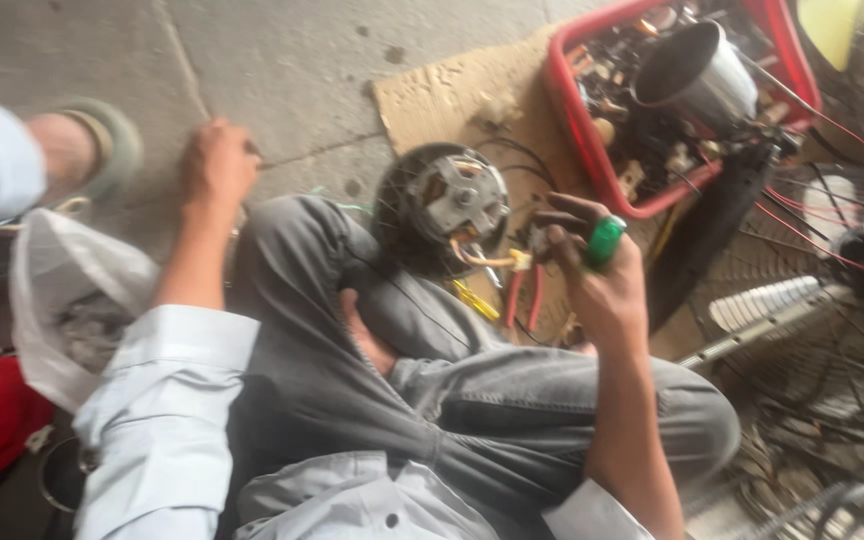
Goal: The person sits on the floor and repairs a small electric motor, holding the motor housing and using a screwdriver to loosen and tighten its parts. They handle the motor casing, rotor and mounting plate, turning the unit over and repositioning it while working on different sides.
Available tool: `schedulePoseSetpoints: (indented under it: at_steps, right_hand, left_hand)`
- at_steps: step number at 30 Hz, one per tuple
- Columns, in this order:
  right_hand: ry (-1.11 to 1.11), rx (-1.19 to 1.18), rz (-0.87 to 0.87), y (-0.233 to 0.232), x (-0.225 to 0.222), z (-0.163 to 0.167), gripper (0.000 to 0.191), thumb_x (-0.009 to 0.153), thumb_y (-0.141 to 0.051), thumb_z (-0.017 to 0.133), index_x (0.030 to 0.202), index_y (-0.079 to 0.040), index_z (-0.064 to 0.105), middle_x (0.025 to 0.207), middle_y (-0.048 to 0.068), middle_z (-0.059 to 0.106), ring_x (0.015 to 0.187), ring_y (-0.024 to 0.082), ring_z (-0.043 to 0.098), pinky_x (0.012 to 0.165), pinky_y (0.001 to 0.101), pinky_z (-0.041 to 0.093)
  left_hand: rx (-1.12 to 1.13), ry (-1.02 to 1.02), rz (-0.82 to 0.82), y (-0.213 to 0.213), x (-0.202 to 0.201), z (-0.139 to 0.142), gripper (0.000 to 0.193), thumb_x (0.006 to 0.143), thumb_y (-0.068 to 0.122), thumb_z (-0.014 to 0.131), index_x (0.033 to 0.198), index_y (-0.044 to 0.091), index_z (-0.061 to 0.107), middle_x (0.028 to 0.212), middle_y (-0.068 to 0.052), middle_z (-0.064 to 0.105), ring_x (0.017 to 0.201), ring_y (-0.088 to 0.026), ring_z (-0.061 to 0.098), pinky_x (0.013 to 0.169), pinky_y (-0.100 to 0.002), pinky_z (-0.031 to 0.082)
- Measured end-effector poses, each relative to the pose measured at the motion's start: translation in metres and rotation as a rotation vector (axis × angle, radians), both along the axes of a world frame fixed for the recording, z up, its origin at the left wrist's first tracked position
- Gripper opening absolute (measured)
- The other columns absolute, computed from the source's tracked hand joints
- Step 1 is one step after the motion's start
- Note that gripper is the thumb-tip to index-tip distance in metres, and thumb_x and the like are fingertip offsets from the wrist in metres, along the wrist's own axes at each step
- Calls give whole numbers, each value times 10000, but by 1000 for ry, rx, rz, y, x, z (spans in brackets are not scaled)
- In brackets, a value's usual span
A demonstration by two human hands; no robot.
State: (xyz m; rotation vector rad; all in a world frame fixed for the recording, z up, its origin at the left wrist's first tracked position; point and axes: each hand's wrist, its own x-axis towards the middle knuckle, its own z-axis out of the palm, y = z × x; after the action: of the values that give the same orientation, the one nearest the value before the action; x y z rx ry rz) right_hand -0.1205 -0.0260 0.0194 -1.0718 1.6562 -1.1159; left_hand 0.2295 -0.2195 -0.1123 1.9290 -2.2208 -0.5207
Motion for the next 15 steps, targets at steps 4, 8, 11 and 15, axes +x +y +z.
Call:
schedulePoseSetpoints:
  at_steps: [4, 8, 11, 15]
  right_hand:
    - [108, 5, 25, 3, 1, 4, 321, 1029, -107, 622, 1328, 9, 629, 1150, 92, 755, 928, 94, 676, 824, 246, 560]
    - [193, -79, 3, 7, -2, 12, 278, 1029, -115, 661, 1285, -9, 683, 1121, 92, 770, 934, 106, 716, 813, 245, 582]
    - [132, -209, 5, 15, -2, 18, 261, 1026, -86, 682, 1277, -18, 709, 1093, 93, 779, 869, 111, 734, 751, 232, 600]
    - [194, -545, 147, 29, 1, 25, 337, 923, -34, 782, 1249, -30, 694, 1118, 106, 726, 874, 115, 724, 704, 197, 565]
  left_hand:
    - [-193, 47, -63, 3, -2, 15, 165, 925, 158, 794, 1051, 56, 762, 1134, -177, 686, 1101, -386, 633, 926, -483, 524]
    - [-291, 631, 137, 23, -33, 57, 127, 1087, 183, 651, 1148, 73, 674, 1160, -90, 684, 1081, -230, 687, 922, -375, 560]
    - [-430, 804, -223, 61, -70, 95, 88, 1121, 175, 669, 1161, 99, 654, 1122, -75, 653, 1102, -195, 634, 982, -367, 559]
    - [-828, 549, -779, 104, -124, 133, 149, 1050, 168, 750, 1179, 149, 679, 1130, -19, 652, 1113, -182, 609, 1008, -422, 492]
